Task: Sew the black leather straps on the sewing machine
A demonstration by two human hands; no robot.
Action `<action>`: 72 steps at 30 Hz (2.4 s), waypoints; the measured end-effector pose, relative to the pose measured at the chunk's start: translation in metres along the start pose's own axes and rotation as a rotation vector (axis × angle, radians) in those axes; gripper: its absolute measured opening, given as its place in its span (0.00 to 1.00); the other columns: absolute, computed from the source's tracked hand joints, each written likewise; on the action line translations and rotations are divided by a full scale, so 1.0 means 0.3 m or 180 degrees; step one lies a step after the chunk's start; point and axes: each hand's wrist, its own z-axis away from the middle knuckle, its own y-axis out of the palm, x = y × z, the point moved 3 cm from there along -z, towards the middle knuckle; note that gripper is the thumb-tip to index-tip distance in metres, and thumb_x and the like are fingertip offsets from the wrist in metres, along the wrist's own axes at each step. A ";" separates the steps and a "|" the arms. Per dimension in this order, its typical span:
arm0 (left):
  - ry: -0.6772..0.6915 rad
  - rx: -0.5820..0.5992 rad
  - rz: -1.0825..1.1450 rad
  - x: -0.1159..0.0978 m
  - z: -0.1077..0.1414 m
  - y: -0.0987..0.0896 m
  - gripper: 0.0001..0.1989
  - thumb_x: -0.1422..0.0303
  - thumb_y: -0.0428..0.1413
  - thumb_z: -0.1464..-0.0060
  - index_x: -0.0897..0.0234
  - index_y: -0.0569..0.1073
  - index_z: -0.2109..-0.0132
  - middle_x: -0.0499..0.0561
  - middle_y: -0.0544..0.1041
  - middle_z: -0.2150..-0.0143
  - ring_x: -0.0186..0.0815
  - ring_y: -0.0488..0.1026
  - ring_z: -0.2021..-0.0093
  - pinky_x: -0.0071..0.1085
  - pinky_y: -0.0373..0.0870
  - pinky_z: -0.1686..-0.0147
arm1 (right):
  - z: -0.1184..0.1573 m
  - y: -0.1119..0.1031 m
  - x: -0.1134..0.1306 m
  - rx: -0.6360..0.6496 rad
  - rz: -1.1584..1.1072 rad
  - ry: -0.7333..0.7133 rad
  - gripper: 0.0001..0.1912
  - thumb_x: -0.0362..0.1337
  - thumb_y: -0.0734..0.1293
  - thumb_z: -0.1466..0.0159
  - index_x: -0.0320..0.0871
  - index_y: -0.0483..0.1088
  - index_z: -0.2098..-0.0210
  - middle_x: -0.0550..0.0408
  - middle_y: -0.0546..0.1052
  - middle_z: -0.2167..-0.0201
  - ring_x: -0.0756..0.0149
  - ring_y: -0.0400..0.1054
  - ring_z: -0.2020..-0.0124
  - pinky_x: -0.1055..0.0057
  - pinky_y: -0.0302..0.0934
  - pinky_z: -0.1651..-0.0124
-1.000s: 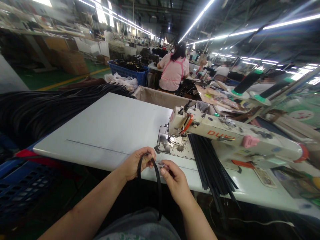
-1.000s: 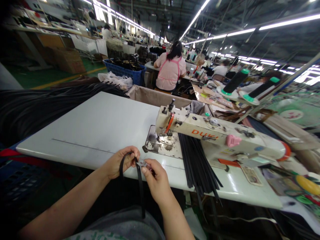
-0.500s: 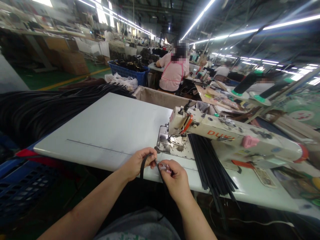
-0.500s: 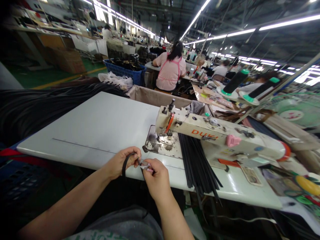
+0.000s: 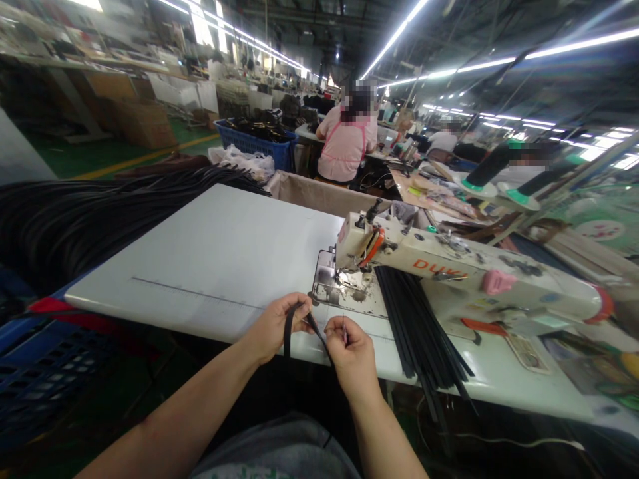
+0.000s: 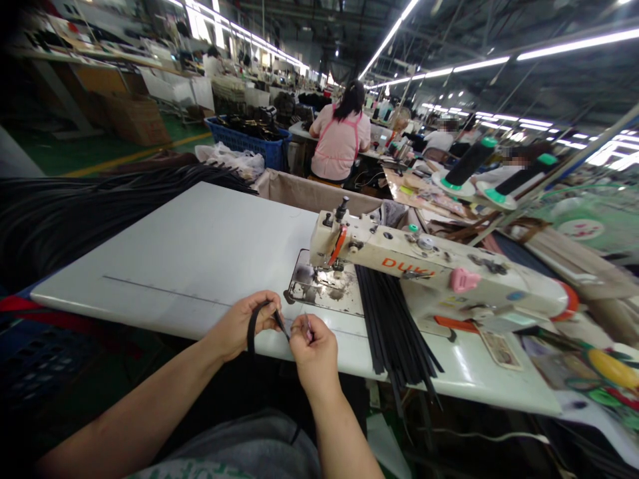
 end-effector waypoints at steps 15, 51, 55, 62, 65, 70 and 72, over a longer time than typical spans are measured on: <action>0.0465 -0.0006 -0.0780 -0.068 0.017 -0.024 0.23 0.48 0.65 0.43 0.66 0.75 0.63 0.48 0.73 0.68 0.32 0.72 0.66 0.29 0.70 0.60 | -0.003 -0.019 -0.015 0.0019 -0.0196 0.0157 0.12 0.47 0.68 0.37 0.44 0.72 0.69 0.65 0.59 0.79 0.69 0.52 0.77 0.71 0.53 0.72; -0.1069 0.0371 0.0870 0.036 0.070 0.046 0.29 0.50 0.74 0.54 0.63 0.68 0.60 0.40 0.69 0.68 0.24 0.73 0.80 0.15 0.61 0.87 | 0.131 -0.061 -0.061 0.0992 -0.0164 0.0553 0.25 0.60 0.65 0.32 0.45 0.67 0.70 0.63 0.59 0.75 0.67 0.53 0.71 0.69 0.47 0.67; -0.1124 0.0491 0.0917 0.050 0.069 0.071 0.30 0.48 0.73 0.53 0.61 0.66 0.58 0.39 0.69 0.68 0.23 0.71 0.84 0.16 0.60 0.90 | 0.140 -0.068 -0.061 0.0862 0.0059 0.0432 0.25 0.60 0.64 0.32 0.45 0.67 0.69 0.63 0.59 0.75 0.67 0.53 0.72 0.69 0.48 0.68; -0.1052 0.0529 0.1030 0.045 0.065 0.106 0.31 0.48 0.73 0.54 0.60 0.64 0.58 0.39 0.70 0.67 0.23 0.70 0.85 0.16 0.57 0.92 | 0.136 -0.072 -0.031 0.0811 0.0468 0.0084 0.20 0.53 0.63 0.29 0.45 0.70 0.67 0.62 0.65 0.74 0.66 0.60 0.71 0.70 0.53 0.65; -0.0978 0.0478 0.1058 0.049 0.060 0.110 0.31 0.48 0.73 0.53 0.61 0.65 0.58 0.39 0.71 0.68 0.23 0.71 0.85 0.15 0.55 0.92 | 0.134 -0.069 -0.026 0.0788 0.0577 0.0022 0.19 0.52 0.62 0.28 0.45 0.72 0.66 0.60 0.68 0.73 0.65 0.63 0.70 0.70 0.55 0.65; -0.0981 0.0439 0.1076 0.070 0.054 0.109 0.31 0.48 0.73 0.53 0.60 0.65 0.57 0.39 0.71 0.69 0.24 0.71 0.85 0.14 0.55 0.91 | 0.136 -0.067 -0.018 0.0735 0.0591 -0.0106 0.18 0.52 0.63 0.27 0.46 0.74 0.65 0.57 0.74 0.72 0.64 0.67 0.69 0.70 0.60 0.64; -0.0987 0.0442 0.1051 0.079 0.053 0.108 0.30 0.48 0.72 0.52 0.60 0.65 0.57 0.39 0.72 0.69 0.24 0.71 0.85 0.15 0.56 0.91 | 0.137 -0.066 -0.008 0.0736 0.0544 -0.0152 0.18 0.52 0.64 0.27 0.46 0.75 0.65 0.56 0.76 0.71 0.63 0.69 0.68 0.70 0.62 0.62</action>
